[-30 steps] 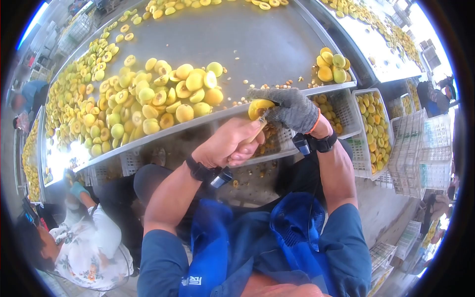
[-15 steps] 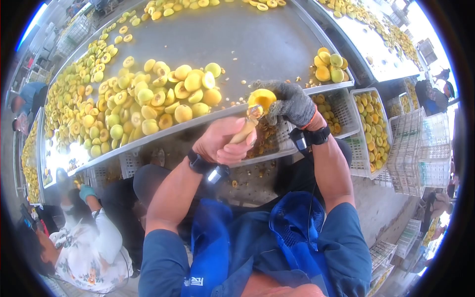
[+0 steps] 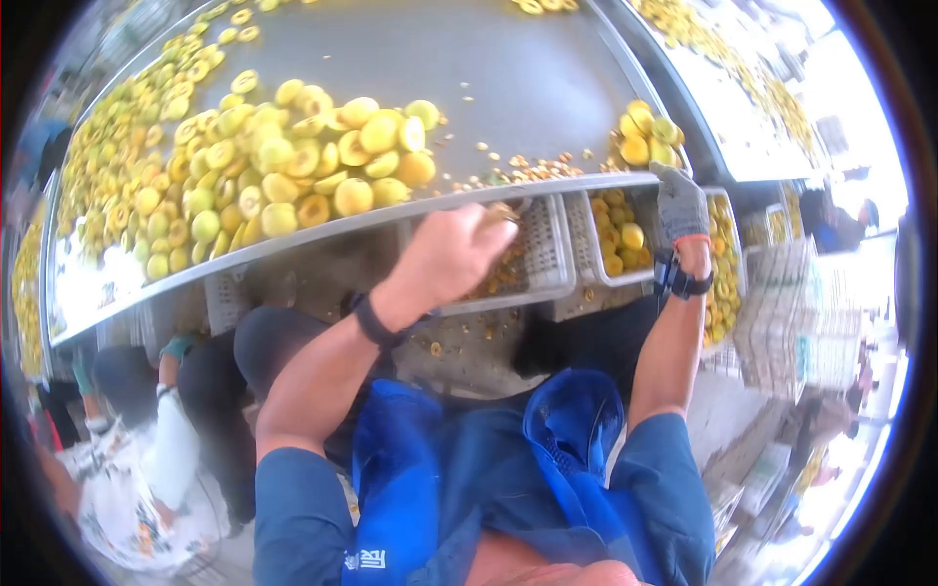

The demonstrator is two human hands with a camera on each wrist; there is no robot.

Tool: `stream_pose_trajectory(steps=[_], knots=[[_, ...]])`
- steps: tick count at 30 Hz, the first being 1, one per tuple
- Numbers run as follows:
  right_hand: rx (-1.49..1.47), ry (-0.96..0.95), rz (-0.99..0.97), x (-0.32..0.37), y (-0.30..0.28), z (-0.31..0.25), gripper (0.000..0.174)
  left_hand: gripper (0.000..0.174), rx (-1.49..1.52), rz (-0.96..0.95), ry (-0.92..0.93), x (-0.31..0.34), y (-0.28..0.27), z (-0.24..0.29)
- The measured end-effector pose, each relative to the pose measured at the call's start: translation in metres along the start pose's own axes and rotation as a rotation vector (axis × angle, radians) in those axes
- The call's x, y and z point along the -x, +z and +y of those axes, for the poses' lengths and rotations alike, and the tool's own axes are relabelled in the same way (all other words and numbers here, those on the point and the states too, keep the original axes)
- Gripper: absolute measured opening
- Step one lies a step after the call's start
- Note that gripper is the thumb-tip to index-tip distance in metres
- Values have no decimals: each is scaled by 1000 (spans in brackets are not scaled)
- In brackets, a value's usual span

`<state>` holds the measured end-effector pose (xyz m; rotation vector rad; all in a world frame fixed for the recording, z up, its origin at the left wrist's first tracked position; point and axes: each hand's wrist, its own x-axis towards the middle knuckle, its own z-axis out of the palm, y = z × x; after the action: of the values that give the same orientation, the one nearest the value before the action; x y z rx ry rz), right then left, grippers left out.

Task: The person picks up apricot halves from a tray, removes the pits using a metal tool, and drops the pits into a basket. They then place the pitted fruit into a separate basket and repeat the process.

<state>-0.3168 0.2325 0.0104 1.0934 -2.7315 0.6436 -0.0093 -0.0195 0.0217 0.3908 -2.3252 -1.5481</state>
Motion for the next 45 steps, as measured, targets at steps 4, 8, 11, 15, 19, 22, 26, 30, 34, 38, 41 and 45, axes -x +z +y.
stream_pose_trajectory(steps=[4,8,11,15,19,22,26,30,34,38,41,45], knots=[[-402,-139,-131,-29,43,-88,25,38,74,-57,-33,7,7,11],[-241,-519,-215,-70,121,-176,35,35,125,75,52,8,12,9],[-227,-669,-276,-105,193,-208,31,31,122,137,1,10,2,12],[-58,-813,-381,-116,227,-248,35,23,36,240,62,11,-10,7],[182,-589,-202,-105,207,-237,30,24,253,141,-160,14,-19,7],[236,-447,-388,-81,138,-227,16,33,436,65,-217,14,-20,18],[-366,-176,-54,-60,150,-181,29,37,517,45,-279,13,-11,20],[-1098,235,-264,-19,87,-174,35,36,538,10,-318,9,6,13],[-1202,294,-196,12,69,-171,40,35,523,-51,-392,7,23,8],[-1364,191,-168,24,70,-159,49,29,322,6,-242,4,37,0],[-1144,111,-91,29,56,-163,51,28,268,17,-214,-1,44,-4],[-894,0,-2,36,48,-168,50,33,256,68,-248,-6,46,-1]])
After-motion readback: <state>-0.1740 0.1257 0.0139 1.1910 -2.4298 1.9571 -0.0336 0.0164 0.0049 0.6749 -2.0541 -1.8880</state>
